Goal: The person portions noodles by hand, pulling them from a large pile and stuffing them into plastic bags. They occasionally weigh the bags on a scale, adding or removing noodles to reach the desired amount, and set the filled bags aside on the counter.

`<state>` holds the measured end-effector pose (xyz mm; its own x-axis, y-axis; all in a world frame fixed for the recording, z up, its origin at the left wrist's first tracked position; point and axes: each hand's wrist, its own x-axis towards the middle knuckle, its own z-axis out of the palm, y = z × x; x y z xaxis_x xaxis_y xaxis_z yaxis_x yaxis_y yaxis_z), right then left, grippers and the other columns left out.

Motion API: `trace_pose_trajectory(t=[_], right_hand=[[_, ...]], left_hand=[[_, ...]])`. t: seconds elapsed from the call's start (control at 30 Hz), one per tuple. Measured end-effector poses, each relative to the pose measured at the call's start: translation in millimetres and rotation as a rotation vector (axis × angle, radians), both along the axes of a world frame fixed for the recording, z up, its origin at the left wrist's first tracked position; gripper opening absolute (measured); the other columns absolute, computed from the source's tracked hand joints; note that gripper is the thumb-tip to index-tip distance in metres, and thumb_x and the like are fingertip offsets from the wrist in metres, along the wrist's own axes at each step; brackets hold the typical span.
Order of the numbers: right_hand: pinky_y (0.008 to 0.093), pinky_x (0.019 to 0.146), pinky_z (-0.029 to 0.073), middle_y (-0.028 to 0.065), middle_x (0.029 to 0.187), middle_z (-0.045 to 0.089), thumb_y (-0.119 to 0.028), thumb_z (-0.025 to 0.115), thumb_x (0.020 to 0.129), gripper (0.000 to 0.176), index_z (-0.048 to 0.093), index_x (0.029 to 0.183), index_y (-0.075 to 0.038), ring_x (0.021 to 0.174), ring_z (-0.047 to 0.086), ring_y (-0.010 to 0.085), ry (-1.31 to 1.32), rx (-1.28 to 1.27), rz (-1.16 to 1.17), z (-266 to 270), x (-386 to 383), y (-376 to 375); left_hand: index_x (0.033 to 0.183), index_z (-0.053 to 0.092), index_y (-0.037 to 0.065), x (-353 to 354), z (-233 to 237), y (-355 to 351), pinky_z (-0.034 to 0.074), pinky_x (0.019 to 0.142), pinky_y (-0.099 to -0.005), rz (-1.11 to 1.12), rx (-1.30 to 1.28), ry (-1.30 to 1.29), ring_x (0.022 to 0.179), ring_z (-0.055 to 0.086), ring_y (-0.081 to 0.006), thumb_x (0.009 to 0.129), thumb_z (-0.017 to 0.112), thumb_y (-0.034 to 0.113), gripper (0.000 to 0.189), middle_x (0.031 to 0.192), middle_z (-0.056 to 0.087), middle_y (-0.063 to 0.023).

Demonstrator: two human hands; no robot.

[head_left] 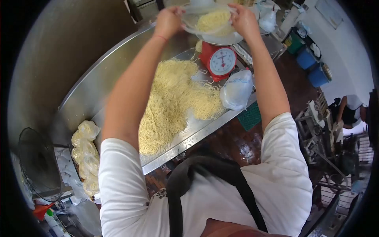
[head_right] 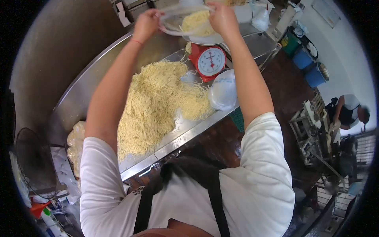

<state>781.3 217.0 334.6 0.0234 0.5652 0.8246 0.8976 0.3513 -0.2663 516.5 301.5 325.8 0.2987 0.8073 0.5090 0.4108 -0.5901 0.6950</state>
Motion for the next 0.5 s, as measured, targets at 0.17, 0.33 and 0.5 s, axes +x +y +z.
trace_pose_trajectory(t=[0.17,0.33,0.5], right_hand=[[0.0406,0.077,0.054,0.0166,0.094,0.071,-0.008,0.062,0.088,0.031,0.064,0.119,-0.006,0.087,0.068,0.0349,0.316,-0.062,0.075,-33,50,-77],[0.0441,0.097,0.046,0.0202,0.116,0.059,-0.012,0.071,0.084,0.049,0.056,0.130,-0.004,0.111,0.056,0.0390,0.103,-0.362,0.000,-117,77,-164],[0.0440,0.098,0.044,0.0225,0.116,0.057,-0.023,0.081,0.078,0.069,0.051,0.137,-0.002,0.112,0.055,0.0402,0.218,-0.476,-0.104,-172,56,-192]], left_hand=[[0.103,0.071,0.005,76,-55,32,0.055,0.059,-0.0360,0.065,-0.025,-0.072,0.059,0.071,-0.0217,0.098,0.059,0.022,0.022,0.077,0.071,-0.0119],[0.109,0.069,0.003,92,2,0,0.054,0.055,-0.0330,0.020,-0.165,-0.124,0.057,0.070,-0.0234,0.100,0.056,0.020,0.024,0.081,0.071,-0.0136],[0.112,0.068,0.000,106,2,10,0.053,0.054,-0.0323,0.071,-0.100,-0.150,0.055,0.069,-0.0217,0.098,0.059,0.022,0.028,0.079,0.070,-0.0148]])
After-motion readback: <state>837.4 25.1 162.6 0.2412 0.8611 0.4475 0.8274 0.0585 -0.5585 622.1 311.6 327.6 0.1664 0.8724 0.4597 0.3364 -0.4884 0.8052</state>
